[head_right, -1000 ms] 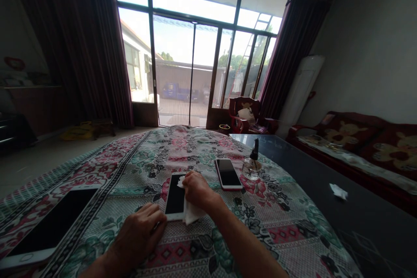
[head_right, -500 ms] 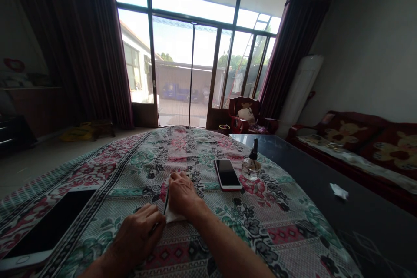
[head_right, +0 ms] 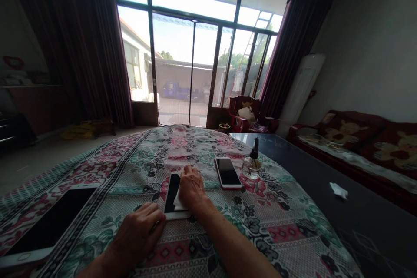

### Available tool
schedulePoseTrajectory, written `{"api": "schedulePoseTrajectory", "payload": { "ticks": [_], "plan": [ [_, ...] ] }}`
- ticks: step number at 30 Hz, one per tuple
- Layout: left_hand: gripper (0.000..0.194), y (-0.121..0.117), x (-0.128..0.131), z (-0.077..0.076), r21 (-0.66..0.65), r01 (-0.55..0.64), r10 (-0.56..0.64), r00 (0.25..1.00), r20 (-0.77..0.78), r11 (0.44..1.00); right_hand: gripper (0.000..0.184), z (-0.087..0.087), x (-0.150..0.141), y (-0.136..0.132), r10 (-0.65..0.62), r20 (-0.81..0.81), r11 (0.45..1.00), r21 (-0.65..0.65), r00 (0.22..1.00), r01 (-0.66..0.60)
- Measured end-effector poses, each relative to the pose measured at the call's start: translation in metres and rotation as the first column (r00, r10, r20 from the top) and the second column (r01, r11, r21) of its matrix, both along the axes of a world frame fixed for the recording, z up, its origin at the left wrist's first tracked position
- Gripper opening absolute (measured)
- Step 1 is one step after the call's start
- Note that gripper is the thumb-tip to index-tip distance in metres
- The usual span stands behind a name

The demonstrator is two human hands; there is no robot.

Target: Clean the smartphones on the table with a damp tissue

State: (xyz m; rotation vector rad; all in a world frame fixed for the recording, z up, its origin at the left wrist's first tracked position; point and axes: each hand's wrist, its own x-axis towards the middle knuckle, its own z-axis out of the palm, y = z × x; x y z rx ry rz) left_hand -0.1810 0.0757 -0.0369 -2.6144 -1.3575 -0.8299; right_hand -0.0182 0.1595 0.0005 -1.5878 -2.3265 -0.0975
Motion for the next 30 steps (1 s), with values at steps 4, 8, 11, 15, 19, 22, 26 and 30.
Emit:
{"api": "schedulePoseTrajectory", "payload": {
  "ticks": [4, 8, 11, 15, 19, 22, 26, 30],
  "plan": [
    [0.023, 0.000, 0.000, 0.000, -0.019, 0.003, -0.003, 1.000, 0.005, 1.000, 0.025, -0.004, -0.014, -0.003, 0.133, 0.013, 0.991, 0.015, 0.991, -0.133],
    [0.023, 0.000, 0.000, -0.001, -0.041, 0.004, -0.003, 1.000, 0.009, 0.999, 0.025, -0.007, -0.022, -0.001, 0.245, -0.021, 0.969, 0.038, 0.969, -0.244],
    [0.023, 0.000, 0.000, 0.000, -0.038, 0.005, -0.005, 1.000, 0.001, 0.999, 0.024, -0.005, -0.018, 0.003, 0.251, -0.013, 0.968, 0.005, 0.968, -0.251],
    [0.022, 0.000, -0.001, 0.001, -0.039, 0.010, -0.010, 1.000, 0.003, 0.999, 0.026, 0.000, -0.002, 0.008, 0.167, -0.014, 0.986, -0.019, 0.986, -0.167],
    [0.022, 0.000, -0.002, 0.001, -0.052, -0.009, 0.010, 1.000, 0.020, 0.999, 0.029, 0.003, 0.016, 0.009, 0.136, -0.015, 0.991, -0.020, 0.991, -0.136],
    [0.022, 0.001, -0.002, 0.000, -0.048, -0.025, 0.026, 0.999, 0.034, 0.999, 0.028, 0.005, 0.019, 0.003, 0.104, -0.009, 0.994, -0.029, 0.995, -0.104],
    [0.021, 0.001, -0.002, -0.002, -0.042, -0.035, 0.036, 0.998, 0.043, 0.999, 0.027, 0.003, 0.007, -0.007, 0.128, -0.008, 0.991, -0.034, 0.992, -0.128],
    [0.020, 0.002, -0.002, -0.003, -0.021, -0.027, 0.028, 0.999, 0.035, 0.999, 0.025, 0.001, -0.009, -0.013, 0.249, 0.005, 0.968, -0.032, 0.969, -0.248]
  ]
}}
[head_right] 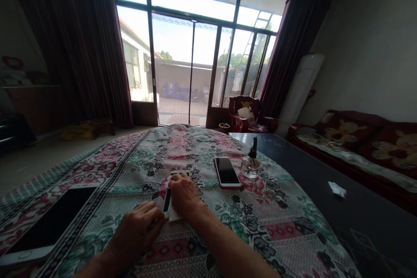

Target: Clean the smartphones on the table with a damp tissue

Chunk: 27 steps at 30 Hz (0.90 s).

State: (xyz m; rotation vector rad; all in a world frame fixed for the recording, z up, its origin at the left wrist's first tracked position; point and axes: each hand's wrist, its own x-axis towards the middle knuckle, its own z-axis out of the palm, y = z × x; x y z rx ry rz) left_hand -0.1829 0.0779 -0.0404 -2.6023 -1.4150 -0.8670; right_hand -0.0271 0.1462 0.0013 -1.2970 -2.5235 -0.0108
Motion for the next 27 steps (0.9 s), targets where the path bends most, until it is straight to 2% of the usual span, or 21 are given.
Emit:
{"api": "schedulePoseTrajectory", "payload": {
  "ticks": [3, 9, 12, 14, 21, 27],
  "plan": [
    [0.022, 0.000, -0.001, -0.001, 0.018, 0.000, 0.000, 1.000, -0.011, 1.000, 0.024, 0.001, -0.004, 0.001, 0.025, 0.026, 0.999, -0.033, 0.999, -0.024],
    [0.021, -0.001, 0.000, 0.003, -0.018, -0.008, 0.008, 1.000, -0.005, 1.000, 0.030, 0.005, 0.013, 0.011, -0.176, 0.016, 0.983, -0.046, 0.984, 0.177],
    [0.021, -0.002, 0.001, 0.005, -0.044, -0.016, 0.016, 1.000, 0.003, 0.999, 0.030, 0.004, 0.020, 0.012, -0.221, 0.007, 0.975, -0.026, 0.975, 0.221],
    [0.020, -0.002, 0.002, 0.006, -0.047, -0.015, 0.015, 1.000, 0.002, 0.999, 0.030, 0.003, 0.021, 0.012, -0.186, -0.020, 0.983, -0.006, 0.982, 0.186],
    [0.020, -0.001, 0.001, 0.004, -0.037, -0.012, 0.012, 1.000, -0.005, 0.999, 0.027, 0.000, 0.014, 0.003, 0.092, -0.118, 0.996, 0.031, 0.989, -0.089],
    [0.019, -0.001, 0.001, 0.003, -0.037, -0.004, 0.005, 1.000, 0.015, 0.999, 0.025, -0.003, 0.021, -0.024, 0.233, -0.147, 0.972, 0.009, 0.961, -0.234]
  ]
}}
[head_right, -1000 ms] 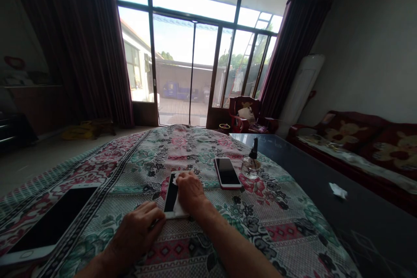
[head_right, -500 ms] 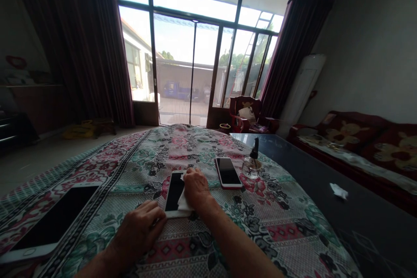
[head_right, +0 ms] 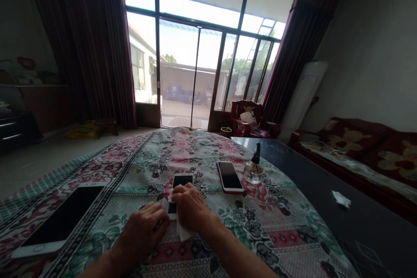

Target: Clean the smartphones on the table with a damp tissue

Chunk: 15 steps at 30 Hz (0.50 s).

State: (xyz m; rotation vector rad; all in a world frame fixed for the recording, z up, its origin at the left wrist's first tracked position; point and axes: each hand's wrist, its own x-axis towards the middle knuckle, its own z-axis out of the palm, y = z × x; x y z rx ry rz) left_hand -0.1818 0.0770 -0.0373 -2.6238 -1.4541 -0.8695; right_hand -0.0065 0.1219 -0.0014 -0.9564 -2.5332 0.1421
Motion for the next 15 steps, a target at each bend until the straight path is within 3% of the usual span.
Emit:
{"api": "schedulePoseTrajectory", "payload": {
  "ticks": [6, 15],
  "plan": [
    [0.019, -0.001, 0.000, 0.001, 0.039, 0.002, -0.002, 1.000, 0.009, 0.999, 0.026, -0.002, 0.005, -0.013, 0.059, 0.045, 0.998, 0.000, 0.997, -0.059],
    [0.019, 0.000, 0.001, 0.002, 0.049, -0.003, 0.003, 1.000, 0.016, 0.999, 0.030, 0.011, -0.014, 0.049, -0.098, 0.067, 0.995, 0.004, 0.993, 0.098]
  ]
}}
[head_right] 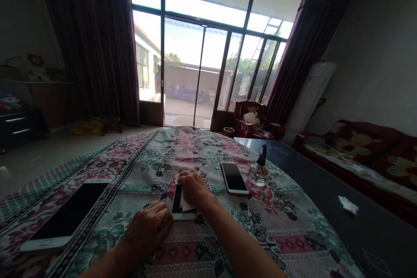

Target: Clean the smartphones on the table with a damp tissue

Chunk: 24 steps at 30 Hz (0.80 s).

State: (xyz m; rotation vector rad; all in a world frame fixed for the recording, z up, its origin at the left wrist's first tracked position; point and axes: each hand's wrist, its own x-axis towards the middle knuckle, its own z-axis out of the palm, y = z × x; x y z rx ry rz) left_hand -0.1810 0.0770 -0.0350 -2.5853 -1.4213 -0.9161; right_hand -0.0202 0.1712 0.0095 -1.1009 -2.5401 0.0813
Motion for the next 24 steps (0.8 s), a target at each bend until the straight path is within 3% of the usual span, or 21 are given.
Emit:
{"api": "schedulePoseTrajectory", "payload": {
  "ticks": [3, 6, 12, 18, 24],
  "plan": [
    [0.019, 0.000, 0.000, 0.001, -0.015, -0.002, 0.002, 1.000, -0.004, 1.000, 0.032, 0.001, -0.003, 0.011, -0.040, 0.006, 0.999, -0.006, 0.999, 0.040],
    [0.019, -0.001, 0.001, 0.002, -0.035, -0.019, 0.019, 1.000, -0.003, 0.999, 0.031, -0.001, -0.001, 0.006, -0.021, -0.010, 1.000, 0.005, 1.000, 0.021],
    [0.013, -0.003, 0.001, 0.002, -0.057, -0.096, 0.098, 0.995, 0.034, 0.994, 0.030, -0.006, 0.013, -0.038, 0.123, -0.044, 0.992, -0.028, 0.991, -0.124],
    [0.011, -0.004, 0.000, 0.002, -0.046, -0.101, 0.104, 0.993, 0.052, 0.994, 0.029, -0.004, 0.022, -0.077, 0.179, -0.044, 0.980, -0.081, 0.983, -0.183],
    [0.013, -0.002, -0.001, 0.000, -0.036, -0.089, 0.090, 0.995, 0.034, 0.995, 0.031, -0.005, 0.026, -0.068, 0.191, -0.091, 0.977, -0.078, 0.977, -0.198]
  ]
}}
